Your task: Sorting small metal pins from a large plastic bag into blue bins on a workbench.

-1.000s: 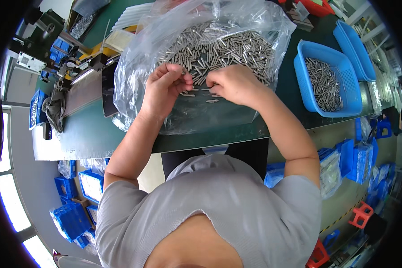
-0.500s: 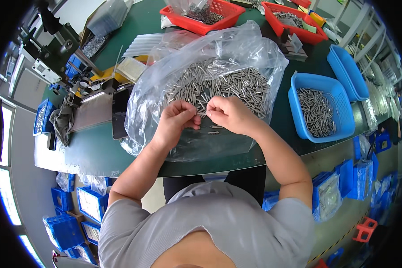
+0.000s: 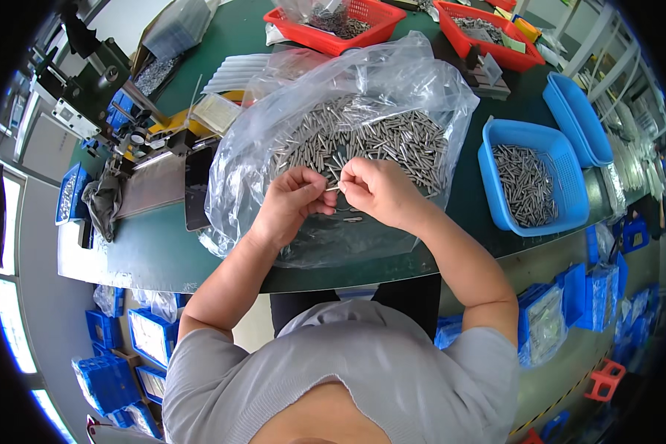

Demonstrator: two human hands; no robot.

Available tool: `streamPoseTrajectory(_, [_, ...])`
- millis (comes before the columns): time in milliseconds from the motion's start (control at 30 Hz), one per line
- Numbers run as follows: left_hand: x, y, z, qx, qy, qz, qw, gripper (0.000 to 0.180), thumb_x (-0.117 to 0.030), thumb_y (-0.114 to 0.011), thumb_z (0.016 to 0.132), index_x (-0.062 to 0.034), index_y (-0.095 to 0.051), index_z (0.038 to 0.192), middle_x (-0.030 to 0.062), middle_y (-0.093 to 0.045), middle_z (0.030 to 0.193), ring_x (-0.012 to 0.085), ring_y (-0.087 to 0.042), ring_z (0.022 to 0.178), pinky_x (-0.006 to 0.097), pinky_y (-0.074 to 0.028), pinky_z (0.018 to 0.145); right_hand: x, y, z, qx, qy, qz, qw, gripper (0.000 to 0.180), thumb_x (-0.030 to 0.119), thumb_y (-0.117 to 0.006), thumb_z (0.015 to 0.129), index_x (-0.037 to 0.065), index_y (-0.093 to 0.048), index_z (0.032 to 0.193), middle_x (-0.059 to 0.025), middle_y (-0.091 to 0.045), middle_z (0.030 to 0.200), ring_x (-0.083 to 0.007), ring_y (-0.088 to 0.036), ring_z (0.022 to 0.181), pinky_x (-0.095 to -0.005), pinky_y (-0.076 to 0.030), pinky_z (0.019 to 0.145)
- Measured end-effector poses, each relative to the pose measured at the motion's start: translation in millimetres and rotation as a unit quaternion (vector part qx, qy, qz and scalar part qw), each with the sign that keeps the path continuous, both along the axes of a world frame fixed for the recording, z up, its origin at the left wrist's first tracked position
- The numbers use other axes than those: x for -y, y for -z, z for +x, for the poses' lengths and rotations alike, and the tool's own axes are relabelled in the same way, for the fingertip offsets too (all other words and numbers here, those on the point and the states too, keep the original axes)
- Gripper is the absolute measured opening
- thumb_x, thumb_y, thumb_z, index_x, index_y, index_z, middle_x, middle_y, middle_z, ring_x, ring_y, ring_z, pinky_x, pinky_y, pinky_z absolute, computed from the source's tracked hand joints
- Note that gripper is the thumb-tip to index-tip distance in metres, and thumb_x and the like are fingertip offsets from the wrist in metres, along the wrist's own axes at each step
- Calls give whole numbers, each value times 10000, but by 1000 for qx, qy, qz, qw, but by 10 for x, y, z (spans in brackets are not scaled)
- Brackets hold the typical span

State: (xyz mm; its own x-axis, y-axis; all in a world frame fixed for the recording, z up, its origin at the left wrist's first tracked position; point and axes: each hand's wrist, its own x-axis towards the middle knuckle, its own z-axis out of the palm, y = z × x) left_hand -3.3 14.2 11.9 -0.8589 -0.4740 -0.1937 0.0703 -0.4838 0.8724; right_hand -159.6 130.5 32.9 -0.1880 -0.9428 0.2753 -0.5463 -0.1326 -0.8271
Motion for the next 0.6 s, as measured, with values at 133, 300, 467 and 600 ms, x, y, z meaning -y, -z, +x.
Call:
streamPoseTrajectory(133, [-16, 22, 22, -21, 4, 31, 999, 81, -71, -529, 896, 9, -536, 911, 128, -637, 812, 192, -637, 727, 305, -546, 672, -16, -5, 17, -5, 9, -24, 1000, 61, 38, -599, 808, 12, -550, 783, -16, -515, 551, -66, -461, 488, -237, -376, 463])
streamPoseTrajectory(300, [29, 38, -1, -28, 9, 21, 999, 87, -68, -524, 897, 15, -536, 920, 137, -639, 831, 205, -640, 743, 316, -545, 689, 6, -22, -29, 4, -7, 2, 1000, 64, 53, -598, 815, 15, -549, 797, -8, -498, 558, -56, -448, 508, -229, -368, 475])
streamPoseTrajectory(467, [39, 15, -14, -25, 4, 19, 999, 104, -81, -530, 900, 17, -541, 934, 140, -638, 836, 206, -641, 753, 311, -544, 687, 18, -56, -73, 38, -3, 64, 997, 68, 63, -589, 830, 15, -546, 806, 34, -472, 589, -29, -415, 546, -211, -350, 492])
streamPoseTrajectory(600, [49, 16, -22, -31, 17, 21, 999, 107, -82, -527, 902, 19, -542, 934, 135, -635, 832, 202, -639, 757, 311, -546, 691, 13, -21, -89, 24, -17, 44, 999, 66, 57, -592, 824, 17, -546, 797, 32, -470, 591, -29, -411, 546, -210, -345, 491])
